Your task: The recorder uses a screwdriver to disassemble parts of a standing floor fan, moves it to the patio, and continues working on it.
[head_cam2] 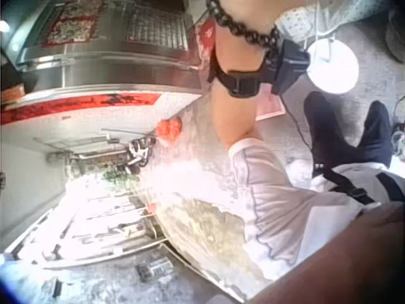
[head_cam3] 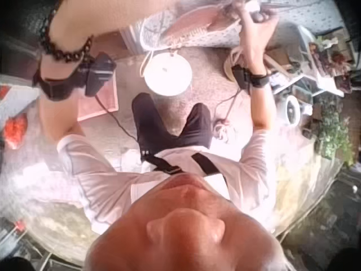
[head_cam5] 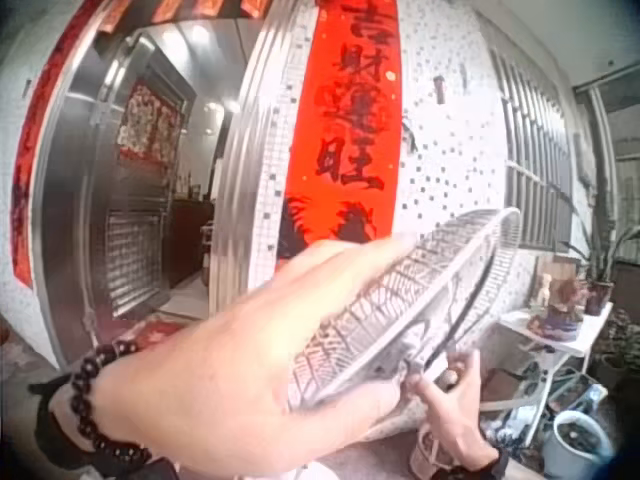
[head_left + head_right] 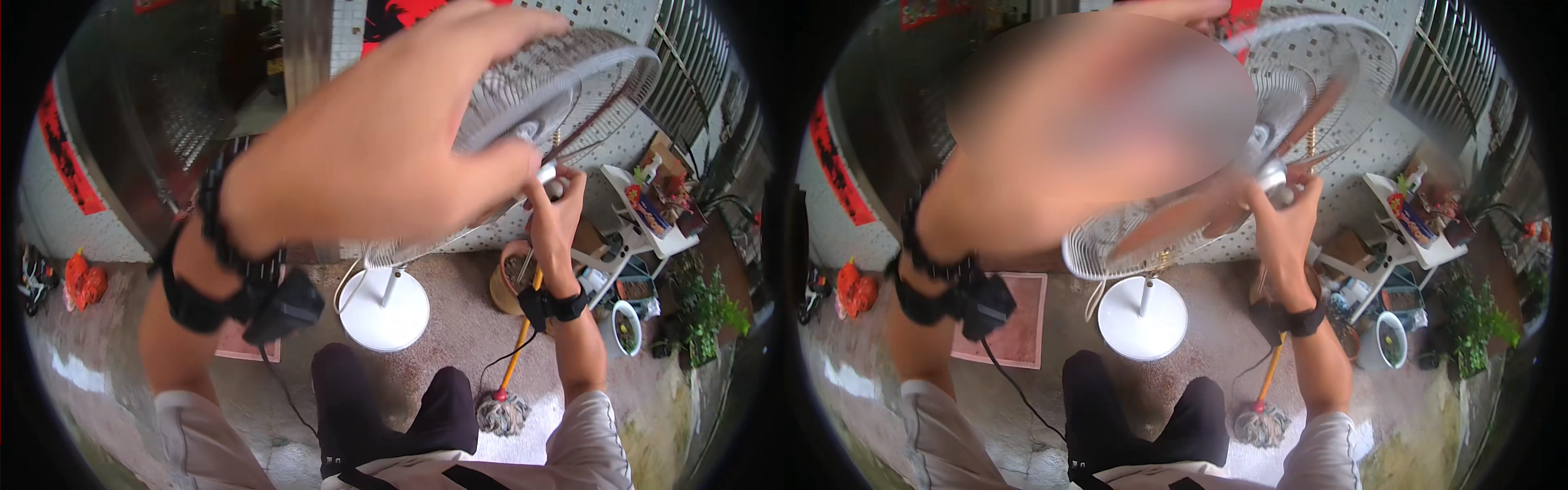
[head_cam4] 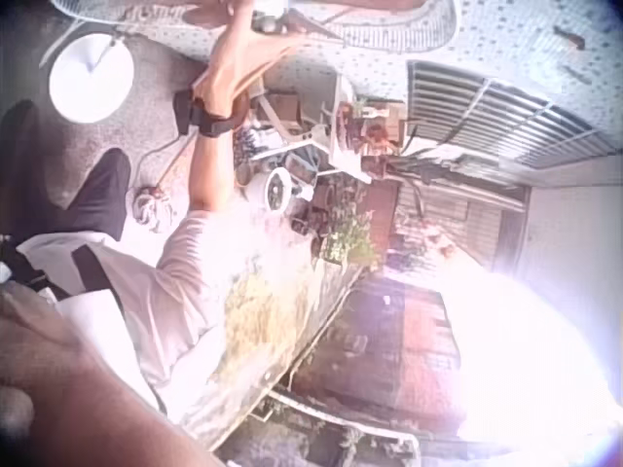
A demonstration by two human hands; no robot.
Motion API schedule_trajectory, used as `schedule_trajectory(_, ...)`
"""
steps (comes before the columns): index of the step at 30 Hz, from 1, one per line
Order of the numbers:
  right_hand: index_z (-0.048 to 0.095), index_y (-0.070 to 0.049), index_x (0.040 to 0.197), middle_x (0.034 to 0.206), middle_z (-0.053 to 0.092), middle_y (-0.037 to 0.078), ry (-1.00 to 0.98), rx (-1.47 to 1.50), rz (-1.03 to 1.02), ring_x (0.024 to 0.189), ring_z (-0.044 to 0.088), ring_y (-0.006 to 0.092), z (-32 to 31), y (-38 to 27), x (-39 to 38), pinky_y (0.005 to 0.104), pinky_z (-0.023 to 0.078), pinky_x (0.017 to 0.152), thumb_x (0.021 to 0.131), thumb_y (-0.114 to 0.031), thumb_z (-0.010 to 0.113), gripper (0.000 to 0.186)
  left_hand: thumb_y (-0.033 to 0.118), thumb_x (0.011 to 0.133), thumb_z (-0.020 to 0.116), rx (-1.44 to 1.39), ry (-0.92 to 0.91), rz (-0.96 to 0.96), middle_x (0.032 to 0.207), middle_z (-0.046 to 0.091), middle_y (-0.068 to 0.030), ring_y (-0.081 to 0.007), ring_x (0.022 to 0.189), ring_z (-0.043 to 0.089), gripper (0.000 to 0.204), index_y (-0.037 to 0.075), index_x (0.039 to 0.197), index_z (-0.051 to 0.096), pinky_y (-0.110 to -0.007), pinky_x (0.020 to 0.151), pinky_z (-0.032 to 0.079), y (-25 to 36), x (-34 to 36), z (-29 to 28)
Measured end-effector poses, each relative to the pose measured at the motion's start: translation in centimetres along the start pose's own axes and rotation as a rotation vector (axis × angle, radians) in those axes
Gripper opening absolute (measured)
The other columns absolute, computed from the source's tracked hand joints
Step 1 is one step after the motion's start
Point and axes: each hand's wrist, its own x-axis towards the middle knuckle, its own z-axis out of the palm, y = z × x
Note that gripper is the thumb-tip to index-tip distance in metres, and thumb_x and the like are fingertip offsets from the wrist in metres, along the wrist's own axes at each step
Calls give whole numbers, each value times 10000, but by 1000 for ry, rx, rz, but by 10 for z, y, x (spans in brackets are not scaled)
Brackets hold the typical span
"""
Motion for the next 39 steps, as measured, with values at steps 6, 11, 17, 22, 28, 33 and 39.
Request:
schedule_trajectory(6, 406, -37, 1112, 923, 558, 85, 70, 164, 136, 704, 565, 130, 3, 0, -8, 251, 469, 627, 793, -147, 723, 463, 212, 613, 814, -215, -33, -130, 1319, 514, -193, -284, 1208, 514, 882, -66, 1358, 432, -391, 1019, 382, -42, -25, -14)
schedule_trajectory(11, 366, -22, 1306, 946, 549, 70, 50, 279, 232, 774, 548, 129, 8, -8, -5, 268, 462, 647, 844, -189, 662, 574, 295, 588, 845, -303, 11, -249, 1226, 557, -245, -313, 1122, 576, 1002, -110, 1371, 368, -412, 999, 399, -53, -32, -8)
schedule_trajectory(17, 399, -37, 1303, 995, 532, 47, -14, 233, 483, 851, 505, 90, -1, -5, -5, 232, 430, 715, 890, -228, 625, 508, 396, 563, 871, -305, 189, -636, 1210, 551, -232, -306, 1130, 553, 1210, -87, 1444, 198, -419, 1007, 384, -47, -44, -14)
schedule_trajectory(22, 424, -21, 1342, 1091, 603, 106, 83, 384, 656, 1032, 567, 221, 2, -32, -10, 362, 395, 976, 900, -133, 588, 485, 302, 482, 930, -367, 221, -912, 1253, 536, -195, -292, 1160, 522, 1259, -13, 1469, 215, -416, 994, 400, -27, -38, -20)
schedule_trajectory(28, 551, -1, 1237, 1110, 601, 214, -424, -254, -52, 1039, 566, 401, -33, 19, -36, 459, 392, 1005, 837, 12, 579, 401, 315, 479, 940, -339, 181, -1077, 1286, 519, -191, -291, 1170, 519, 1257, 5, 1472, 235, -423, 989, 403, -5, -39, -35)
schedule_trajectory(33, 536, -52, 1228, 993, 597, 142, -465, 47, 412, 967, 587, 238, -42, 62, -63, 338, 496, 792, 828, -206, 688, 455, 311, 528, 923, -289, 101, -1236, 1338, 474, -166, -269, 1196, 508, 1213, 17, 1477, 228, -390, 1015, 411, 11, -34, -41)
schedule_trajectory(39, 449, -91, 1167, 848, 565, 74, -361, 392, 909, 579, 549, 134, -24, -45, -2, 245, 404, 456, 877, -455, 613, 493, 55, 699, 798, -281, 337, -1317, 1425, 405, -130, -255, 1282, 435, 900, 2, 1443, 295, -385, 1052, 373, 47, -36, -26)
